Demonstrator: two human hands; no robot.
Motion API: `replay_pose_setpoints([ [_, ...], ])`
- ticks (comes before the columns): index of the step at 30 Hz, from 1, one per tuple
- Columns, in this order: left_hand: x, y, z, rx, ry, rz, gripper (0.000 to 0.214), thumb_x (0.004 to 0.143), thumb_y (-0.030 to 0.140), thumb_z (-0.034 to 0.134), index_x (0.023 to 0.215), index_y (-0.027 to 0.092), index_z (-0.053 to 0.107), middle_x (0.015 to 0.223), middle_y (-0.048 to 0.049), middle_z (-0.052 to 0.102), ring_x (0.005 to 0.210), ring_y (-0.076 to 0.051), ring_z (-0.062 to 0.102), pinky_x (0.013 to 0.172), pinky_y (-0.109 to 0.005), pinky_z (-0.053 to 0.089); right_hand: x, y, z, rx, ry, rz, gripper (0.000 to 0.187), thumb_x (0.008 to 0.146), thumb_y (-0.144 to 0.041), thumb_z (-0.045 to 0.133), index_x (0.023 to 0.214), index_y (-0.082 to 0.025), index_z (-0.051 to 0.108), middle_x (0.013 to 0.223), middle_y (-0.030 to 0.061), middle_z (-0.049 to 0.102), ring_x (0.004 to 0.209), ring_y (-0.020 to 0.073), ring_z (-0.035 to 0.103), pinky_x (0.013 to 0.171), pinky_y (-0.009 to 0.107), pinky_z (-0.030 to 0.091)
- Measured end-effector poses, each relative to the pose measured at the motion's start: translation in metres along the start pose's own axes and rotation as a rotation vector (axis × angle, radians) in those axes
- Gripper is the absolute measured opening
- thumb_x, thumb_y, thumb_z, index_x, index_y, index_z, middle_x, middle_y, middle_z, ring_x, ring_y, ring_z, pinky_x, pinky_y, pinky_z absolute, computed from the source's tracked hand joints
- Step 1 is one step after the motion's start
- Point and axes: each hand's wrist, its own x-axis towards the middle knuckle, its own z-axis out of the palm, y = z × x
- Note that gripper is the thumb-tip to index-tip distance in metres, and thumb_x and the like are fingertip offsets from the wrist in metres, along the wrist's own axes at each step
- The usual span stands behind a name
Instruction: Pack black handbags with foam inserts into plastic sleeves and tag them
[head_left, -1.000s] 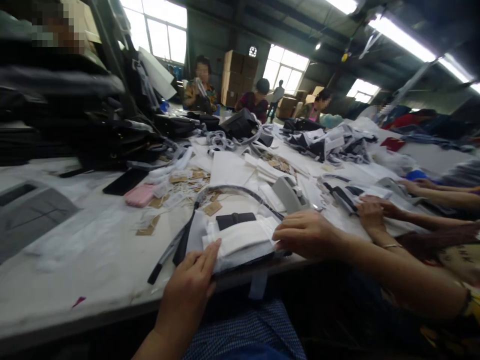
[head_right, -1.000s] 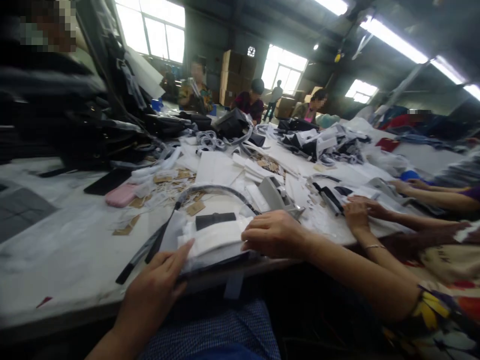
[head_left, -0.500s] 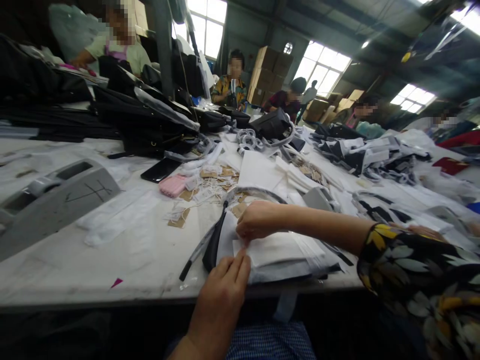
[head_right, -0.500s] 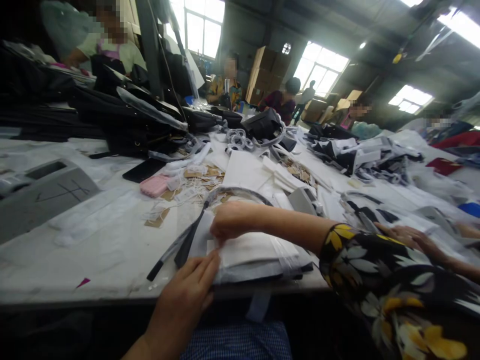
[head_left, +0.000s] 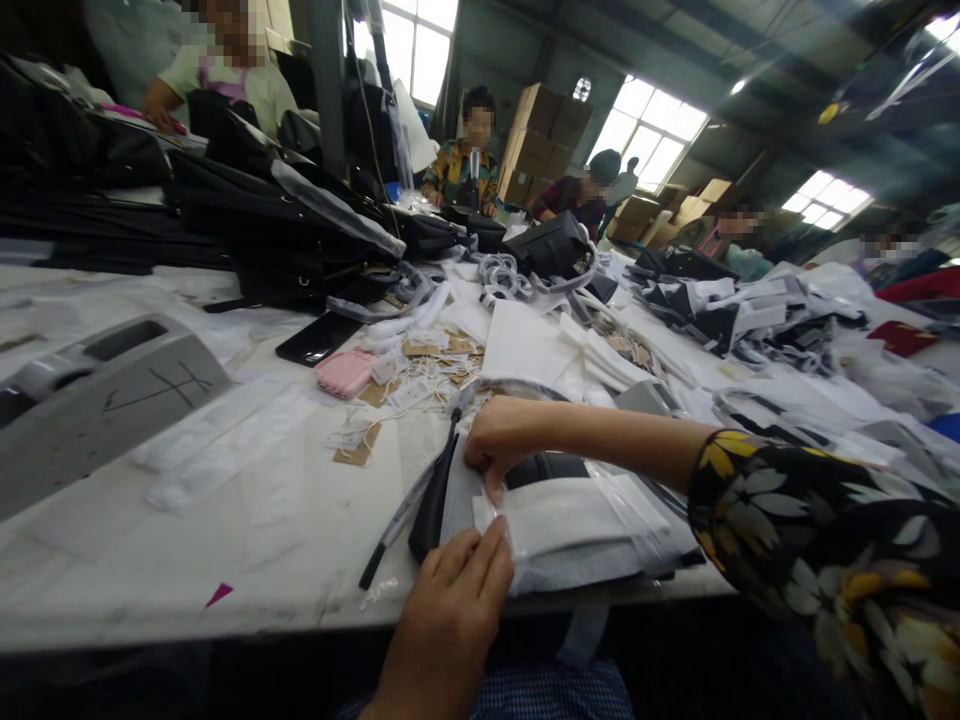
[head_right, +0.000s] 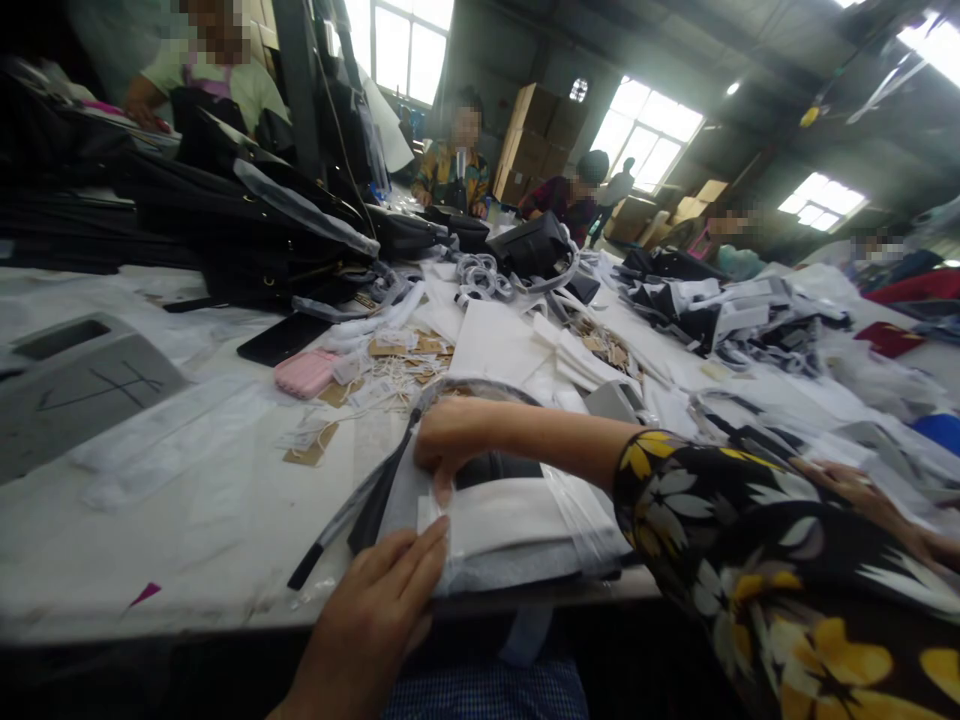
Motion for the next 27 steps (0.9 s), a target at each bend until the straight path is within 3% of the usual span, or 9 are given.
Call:
replay_pose_setpoints([
  [4, -0.005, 0.001, 0.008, 0.018, 0.078, -0.018, 0.038, 0.093, 0.006, 0.043, 0.125, 0.016, 0.062, 0.136, -0.0018, 0.064, 0.108, -0.021, 0.058, 0.088, -0.033, 0.051, 0.002, 0.015, 0.015, 0.291, 0.045, 0.079, 0.042, 0.069, -0.061, 0.079, 0.071, -0.021, 0.068, 0.064, -0.0052, 0.065, 0.056, 0.0099, 0.05, 0.055, 0.025, 0.026],
  [10, -0.014, 0.004, 0.014, 0.041, 0.053, -0.036, 0.046, 0.09, 0.004, 0.046, 0.133, 0.018, 0.058, 0.141, -0.0026, 0.06, 0.112, -0.021, 0.058, 0.093, -0.033, 0.052, 0.002, 0.029, 0.04, 0.694, 0.086, 0.164, 0.054, 0.057, -0.061, 0.086, 0.074, -0.017, 0.06, 0.065, -0.0067, 0.06, 0.059, 0.0091, 0.05, 0.056, 0.021, 0.033],
  [15, -0.018, 0.006, 0.021, 0.038, 0.073, -0.061, 0.049, 0.089, 0.004, 0.05, 0.135, 0.02, 0.057, 0.139, -0.0031, 0.062, 0.112, -0.021, 0.06, 0.095, -0.034, 0.052, 0.001, 0.033, 0.04, 0.873, 0.025, 0.218, 0.056, 0.054, -0.061, 0.086, 0.076, -0.017, 0.06, 0.072, -0.0048, 0.065, 0.068, 0.0119, 0.057, 0.062, 0.022, 0.04],
  [18, -0.019, 0.006, 0.026, 0.035, 0.168, -0.06, 0.045, 0.09, 0.005, 0.049, 0.131, 0.02, 0.06, 0.135, -0.0006, 0.065, 0.107, -0.021, 0.061, 0.092, -0.033, 0.053, 0.006, 0.036, 0.04, 0.965, -0.025, 0.22, 0.056, 0.052, -0.059, 0.088, 0.074, -0.016, 0.06, 0.068, -0.0052, 0.065, 0.068, 0.012, 0.058, 0.063, 0.022, 0.042],
  [23, -0.021, 0.005, 0.023, 0.055, 0.186, -0.035, 0.041, 0.093, 0.007, 0.047, 0.129, 0.021, 0.061, 0.137, 0.0036, 0.063, 0.11, -0.019, 0.061, 0.094, -0.03, 0.05, 0.011, 0.041, 0.04, 0.962, -0.031, 0.211, 0.042, 0.067, -0.049, 0.084, 0.077, -0.014, 0.063, 0.073, -0.0022, 0.069, 0.071, 0.0121, 0.064, 0.063, 0.021, 0.047],
  [27, -0.023, 0.007, 0.019, 0.077, 0.215, -0.024, 0.041, 0.093, 0.005, 0.046, 0.128, 0.02, 0.062, 0.137, 0.0046, 0.063, 0.111, -0.018, 0.06, 0.094, -0.03, 0.048, -0.003, 0.032, 0.032, 0.819, 0.121, 0.305, 0.013, 0.085, -0.026, 0.069, 0.091, -0.014, 0.068, 0.082, 0.002, 0.073, 0.075, 0.0137, 0.066, 0.068, 0.023, 0.048],
])
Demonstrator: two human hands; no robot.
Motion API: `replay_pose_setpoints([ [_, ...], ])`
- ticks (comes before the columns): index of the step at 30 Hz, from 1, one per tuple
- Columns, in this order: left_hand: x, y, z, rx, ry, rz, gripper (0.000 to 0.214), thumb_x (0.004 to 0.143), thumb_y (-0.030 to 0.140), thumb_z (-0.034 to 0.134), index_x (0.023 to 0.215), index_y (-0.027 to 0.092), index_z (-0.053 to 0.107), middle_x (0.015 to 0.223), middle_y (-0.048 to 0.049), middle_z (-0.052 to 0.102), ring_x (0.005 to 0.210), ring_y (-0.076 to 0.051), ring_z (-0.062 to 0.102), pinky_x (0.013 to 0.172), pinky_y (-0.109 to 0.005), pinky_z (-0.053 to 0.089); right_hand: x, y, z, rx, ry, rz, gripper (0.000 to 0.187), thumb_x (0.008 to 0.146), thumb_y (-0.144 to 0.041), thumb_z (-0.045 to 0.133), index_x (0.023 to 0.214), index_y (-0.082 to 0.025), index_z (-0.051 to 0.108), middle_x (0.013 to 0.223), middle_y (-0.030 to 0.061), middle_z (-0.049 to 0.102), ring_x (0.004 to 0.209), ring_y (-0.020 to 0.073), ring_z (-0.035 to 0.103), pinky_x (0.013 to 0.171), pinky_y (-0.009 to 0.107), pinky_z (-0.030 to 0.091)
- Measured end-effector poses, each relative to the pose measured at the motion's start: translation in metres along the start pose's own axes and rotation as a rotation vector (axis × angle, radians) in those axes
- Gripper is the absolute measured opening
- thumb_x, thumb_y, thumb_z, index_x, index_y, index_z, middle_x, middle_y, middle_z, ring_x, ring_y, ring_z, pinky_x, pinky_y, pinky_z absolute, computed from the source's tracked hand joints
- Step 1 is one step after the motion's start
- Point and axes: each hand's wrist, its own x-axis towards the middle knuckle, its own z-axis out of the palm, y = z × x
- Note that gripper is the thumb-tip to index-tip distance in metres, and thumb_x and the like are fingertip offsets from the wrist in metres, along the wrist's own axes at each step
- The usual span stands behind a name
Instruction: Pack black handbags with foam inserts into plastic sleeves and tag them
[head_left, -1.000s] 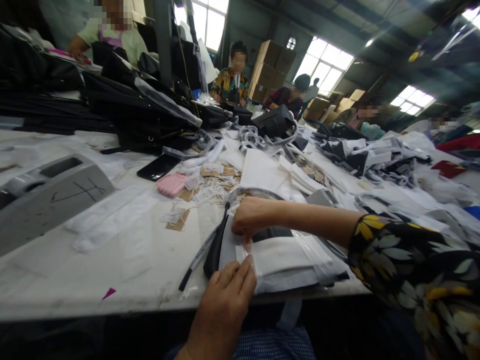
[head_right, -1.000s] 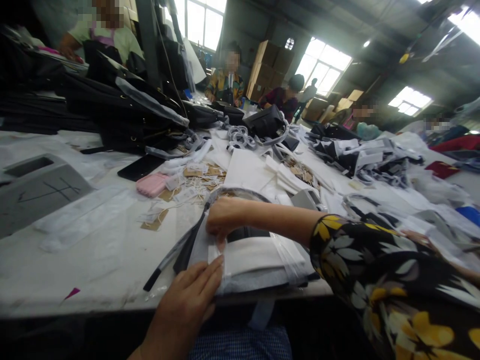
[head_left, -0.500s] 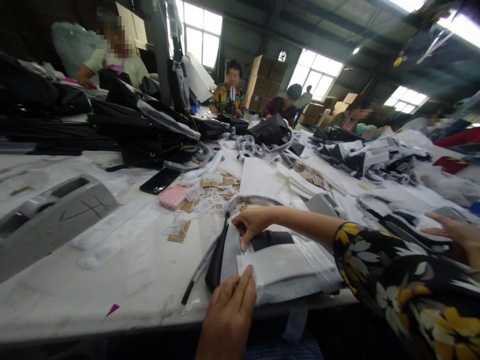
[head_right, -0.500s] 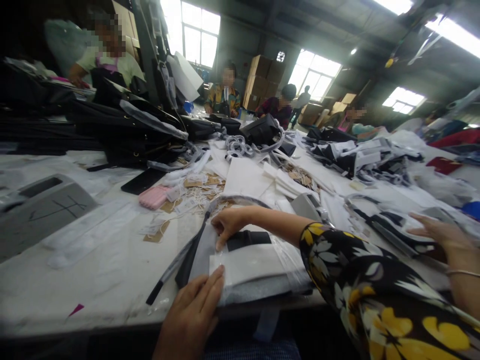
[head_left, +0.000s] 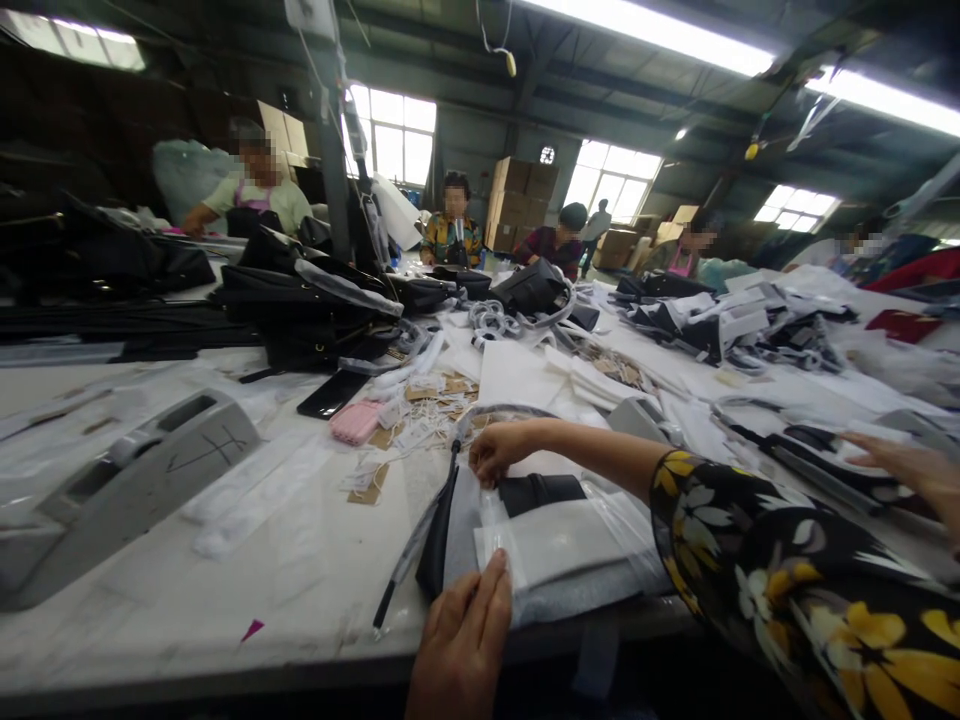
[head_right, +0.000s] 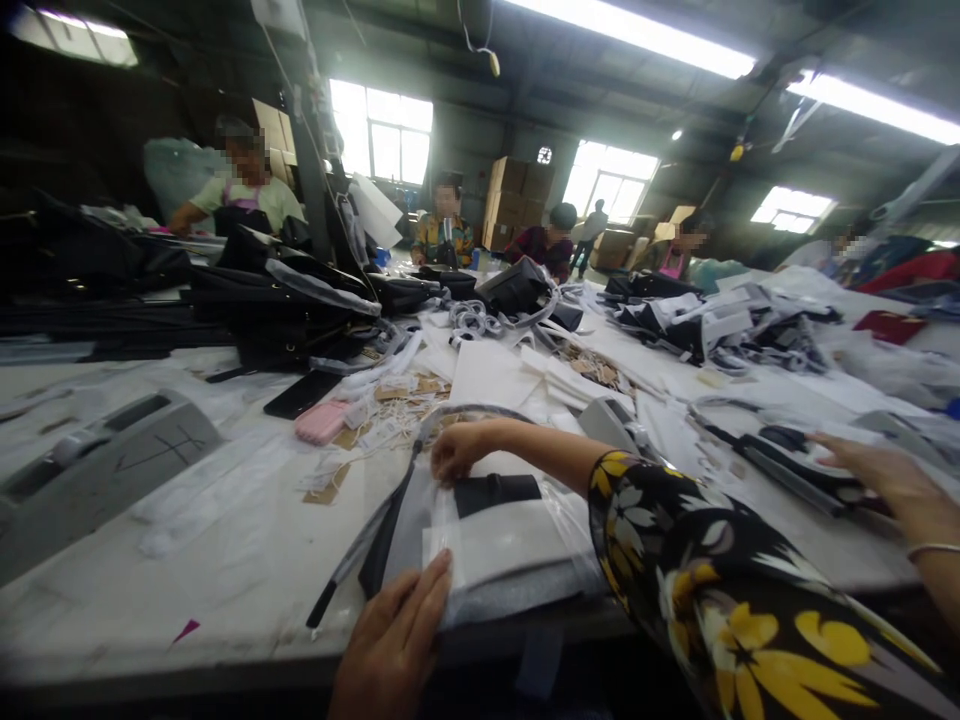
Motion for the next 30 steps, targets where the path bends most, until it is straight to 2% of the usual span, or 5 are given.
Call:
replay_pose_setpoints([
  [6, -0.002, 0.003, 0.005, -0.024, 0.036, -0.02, 0.045, 0.092, 0.0, 0.043, 0.128, 0.02, 0.061, 0.137, 0.0051, 0.063, 0.111, -0.018, 0.059, 0.096, -0.03, 0.045, -0.048, -0.025, 0.018, -0.216, 0.308, -0.059, 0.02, 0.094, -0.025, 0.057, 0.1, -0.016, 0.073, 0.103, 0.0106, 0.074, 0.096, 0.0227, 0.064, 0.082, 0.031, 0.042],
  [10, -0.002, 0.002, 0.009, -0.039, 0.118, -0.003, 0.041, 0.097, 0.005, 0.036, 0.126, 0.018, 0.062, 0.132, 0.0027, 0.067, 0.108, -0.018, 0.06, 0.094, -0.032, 0.044, -0.054, -0.029, 0.031, -0.283, 0.214, -0.104, 0.042, 0.082, -0.05, 0.071, 0.106, -0.015, 0.071, 0.102, 0.0096, 0.074, 0.093, 0.0239, 0.066, 0.076, 0.028, 0.044],
  [15, 0.0, 0.002, 0.005, 0.012, 0.114, 0.053, 0.037, 0.102, 0.013, 0.034, 0.122, 0.016, 0.064, 0.129, 0.0015, 0.069, 0.106, -0.019, 0.06, 0.093, -0.032, 0.044, -0.033, -0.017, 0.025, -0.03, -0.017, 0.028, 0.078, 0.063, -0.051, 0.086, 0.127, -0.016, 0.059, 0.113, 0.0083, 0.072, 0.096, 0.0228, 0.068, 0.08, 0.027, 0.049],
  [20, 0.002, 0.004, 0.0, 0.036, 0.125, 0.06, 0.036, 0.101, 0.012, 0.035, 0.121, 0.015, 0.064, 0.126, 0.0007, 0.07, 0.105, -0.02, 0.061, 0.092, -0.033, 0.045, -0.02, -0.015, 0.03, 0.214, -0.101, -0.082, 0.047, 0.074, -0.033, 0.079, 0.117, -0.017, 0.065, 0.111, 0.0029, 0.073, 0.098, 0.0183, 0.069, 0.081, 0.024, 0.052],
  [30, 0.004, 0.005, -0.006, 0.059, 0.05, 0.066, 0.044, 0.089, -0.002, 0.045, 0.128, 0.015, 0.058, 0.13, -0.0031, 0.068, 0.108, -0.024, 0.061, 0.092, -0.037, 0.047, -0.063, -0.02, 0.057, -0.084, 0.405, -0.055, 0.055, 0.093, -0.045, 0.059, 0.142, -0.019, 0.051, 0.132, 0.0143, 0.064, 0.121, 0.0302, 0.059, 0.103, 0.041, 0.042],
])
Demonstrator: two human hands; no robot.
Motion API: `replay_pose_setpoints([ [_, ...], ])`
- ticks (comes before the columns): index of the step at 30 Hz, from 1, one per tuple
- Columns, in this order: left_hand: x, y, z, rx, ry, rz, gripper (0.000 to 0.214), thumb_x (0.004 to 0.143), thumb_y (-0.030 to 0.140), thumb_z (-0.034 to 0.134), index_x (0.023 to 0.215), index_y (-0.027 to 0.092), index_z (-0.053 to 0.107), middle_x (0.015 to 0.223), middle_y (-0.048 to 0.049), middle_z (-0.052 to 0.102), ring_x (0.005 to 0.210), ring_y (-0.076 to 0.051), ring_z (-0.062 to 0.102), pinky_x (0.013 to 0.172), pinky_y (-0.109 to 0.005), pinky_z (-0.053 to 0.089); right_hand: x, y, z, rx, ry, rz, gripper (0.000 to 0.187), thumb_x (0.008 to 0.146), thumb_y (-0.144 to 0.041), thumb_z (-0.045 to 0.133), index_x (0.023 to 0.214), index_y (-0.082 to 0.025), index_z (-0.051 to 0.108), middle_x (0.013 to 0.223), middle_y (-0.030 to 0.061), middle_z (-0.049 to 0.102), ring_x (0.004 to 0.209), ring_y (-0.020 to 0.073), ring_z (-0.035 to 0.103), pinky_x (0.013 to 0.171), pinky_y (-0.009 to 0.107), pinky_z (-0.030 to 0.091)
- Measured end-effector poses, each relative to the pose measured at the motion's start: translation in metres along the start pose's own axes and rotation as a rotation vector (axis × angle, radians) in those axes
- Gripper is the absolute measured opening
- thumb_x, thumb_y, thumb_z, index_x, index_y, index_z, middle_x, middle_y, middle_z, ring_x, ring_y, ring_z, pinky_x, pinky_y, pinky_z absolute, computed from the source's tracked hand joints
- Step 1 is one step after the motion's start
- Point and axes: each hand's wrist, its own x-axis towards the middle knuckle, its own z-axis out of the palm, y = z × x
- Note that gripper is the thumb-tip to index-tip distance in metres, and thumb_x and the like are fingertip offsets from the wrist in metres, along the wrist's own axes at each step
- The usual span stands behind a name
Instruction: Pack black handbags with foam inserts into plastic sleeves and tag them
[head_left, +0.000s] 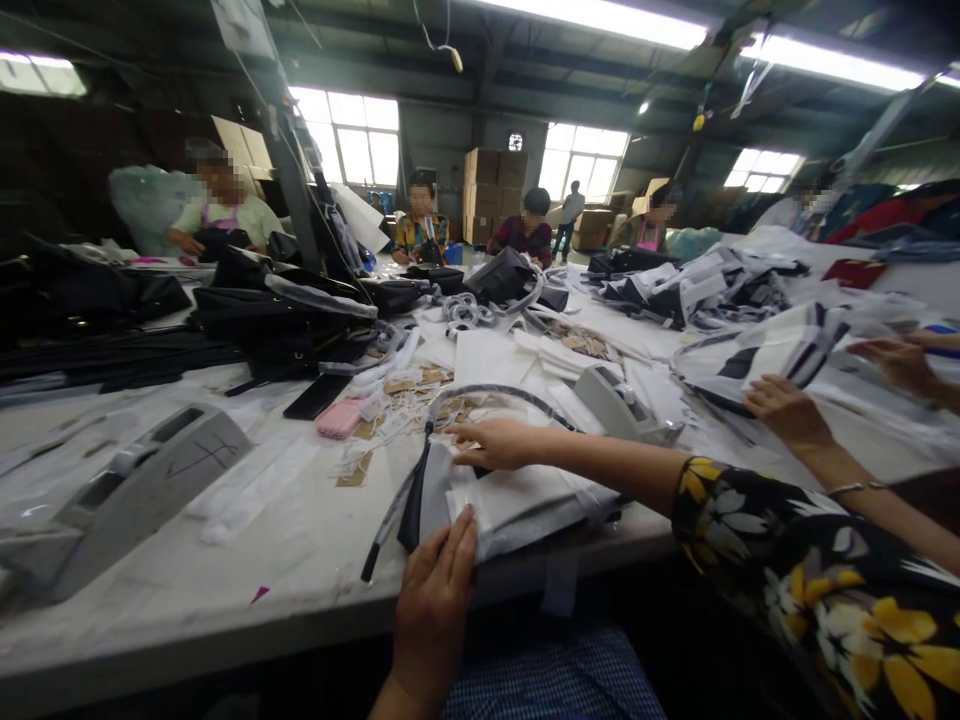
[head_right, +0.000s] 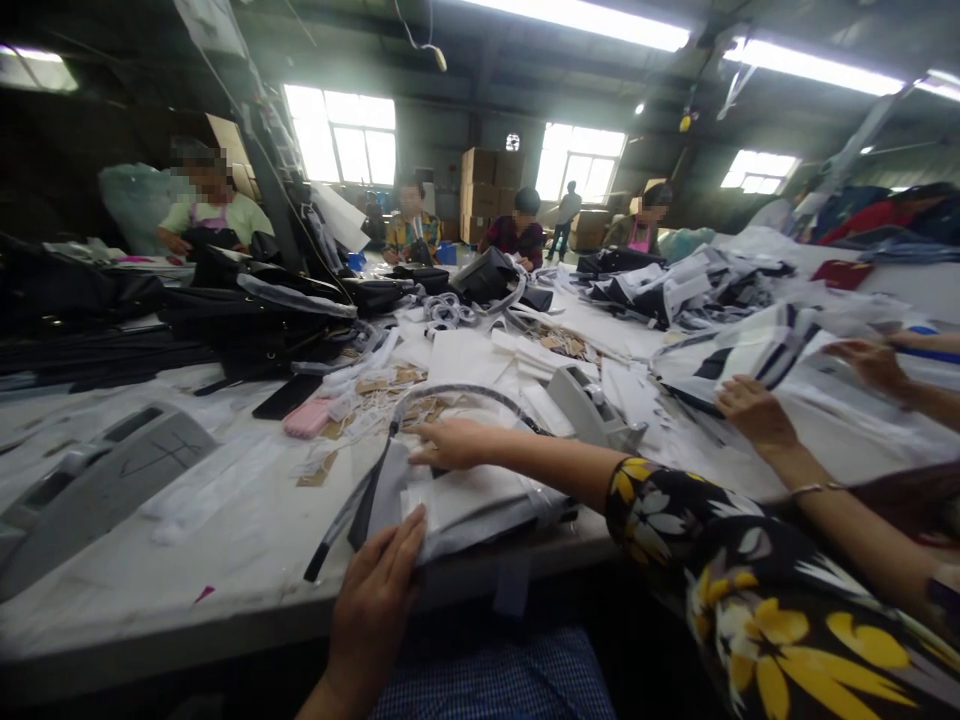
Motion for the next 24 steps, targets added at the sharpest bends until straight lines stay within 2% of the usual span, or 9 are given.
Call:
replay_pose_setpoints([
  [4, -0.001, -0.002, 0.002, 0.016, -0.018, 0.027, 0.049, 0.086, -0.001, 0.049, 0.132, 0.014, 0.055, 0.131, -0.0053, 0.067, 0.109, -0.026, 0.061, 0.093, -0.04, 0.049, -0.022, 0.0, 0.018, -0.105, 0.134, -0.034, 0.049, 0.095, -0.041, 0.056, 0.138, -0.018, 0.057, 0.137, 0.0151, 0.061, 0.126, 0.0302, 0.058, 0.105, 0.04, 0.043],
  [8, 0.001, -0.007, -0.006, -0.051, -0.108, 0.006, 0.061, 0.082, -0.003, 0.05, 0.139, 0.016, 0.049, 0.138, -0.0051, 0.062, 0.115, -0.026, 0.059, 0.098, -0.04, 0.05, -0.059, 0.008, 0.009, -0.114, 0.407, -0.08, 0.039, 0.094, -0.033, 0.059, 0.131, -0.02, 0.063, 0.128, 0.0105, 0.067, 0.119, 0.0256, 0.062, 0.103, 0.036, 0.046],
  [10, 0.007, -0.013, -0.016, -0.16, -0.174, 0.003, 0.06, 0.085, 0.003, 0.054, 0.142, 0.02, 0.048, 0.14, -0.0045, 0.061, 0.118, -0.024, 0.059, 0.099, -0.04, 0.051, -0.088, 0.021, -0.002, -0.18, 0.535, 0.018, 0.034, 0.094, -0.035, 0.059, 0.124, -0.02, 0.068, 0.126, 0.0108, 0.068, 0.119, 0.0262, 0.062, 0.105, 0.038, 0.044],
  [12, 0.016, -0.024, -0.027, -0.297, -0.196, -0.018, 0.051, 0.089, 0.016, 0.058, 0.139, 0.026, 0.052, 0.139, -0.0033, 0.061, 0.122, -0.023, 0.058, 0.101, -0.038, 0.051, -0.12, 0.038, -0.011, -0.252, 0.582, 0.24, 0.041, 0.093, -0.041, 0.059, 0.126, -0.018, 0.067, 0.128, 0.014, 0.067, 0.122, 0.0301, 0.06, 0.106, 0.041, 0.044],
  [14, 0.029, -0.039, -0.033, -0.377, -0.151, -0.163, 0.041, 0.092, 0.03, 0.059, 0.133, 0.03, 0.058, 0.141, -0.003, 0.06, 0.129, -0.023, 0.054, 0.109, -0.04, 0.044, -0.145, 0.058, -0.014, -0.229, 0.53, 0.495, 0.052, 0.092, -0.049, 0.058, 0.133, -0.017, 0.062, 0.126, 0.0171, 0.067, 0.122, 0.0349, 0.059, 0.103, 0.046, 0.045],
  [15, 0.036, -0.047, -0.032, -0.408, -0.133, -0.304, 0.041, 0.092, 0.035, 0.059, 0.132, 0.029, 0.059, 0.144, -0.0035, 0.057, 0.135, -0.024, 0.049, 0.115, -0.042, 0.038, -0.153, 0.067, -0.013, -0.163, 0.486, 0.597, 0.057, 0.091, -0.052, 0.057, 0.136, -0.017, 0.06, 0.125, 0.0179, 0.068, 0.121, 0.0365, 0.06, 0.103, 0.048, 0.045],
  [18, 0.058, -0.068, -0.016, -0.56, -0.211, -0.787, 0.057, 0.088, 0.042, 0.063, 0.14, 0.021, 0.053, 0.153, -0.0109, 0.046, 0.145, -0.03, 0.036, 0.122, -0.049, 0.023, -0.16, 0.085, -0.006, 0.069, 0.392, 0.722, 0.064, 0.091, -0.056, 0.054, 0.137, -0.012, 0.06, 0.127, 0.0187, 0.067, 0.124, 0.0365, 0.059, 0.108, 0.046, 0.042],
  [21, 0.072, -0.078, 0.006, -0.656, -0.278, -0.932, 0.063, 0.081, 0.04, 0.071, 0.136, 0.012, 0.055, 0.142, -0.0204, 0.056, 0.134, -0.035, 0.05, 0.114, -0.051, 0.036, -0.154, 0.088, -0.001, 0.15, 0.41, 0.718, 0.062, 0.091, -0.057, 0.052, 0.135, -0.013, 0.062, 0.133, 0.0167, 0.063, 0.126, 0.0345, 0.058, 0.109, 0.042, 0.042],
  [24, 0.084, -0.076, 0.006, -0.7, -0.209, -0.936, 0.074, 0.079, 0.039, 0.074, 0.144, 0.017, 0.047, 0.143, -0.0167, 0.056, 0.135, -0.031, 0.05, 0.114, -0.045, 0.038, -0.148, 0.085, -0.009, 0.275, 0.525, 0.68, 0.067, 0.09, -0.06, 0.053, 0.142, -0.018, 0.056, 0.132, 0.0136, 0.065, 0.122, 0.0326, 0.061, 0.104, 0.042, 0.047],
])
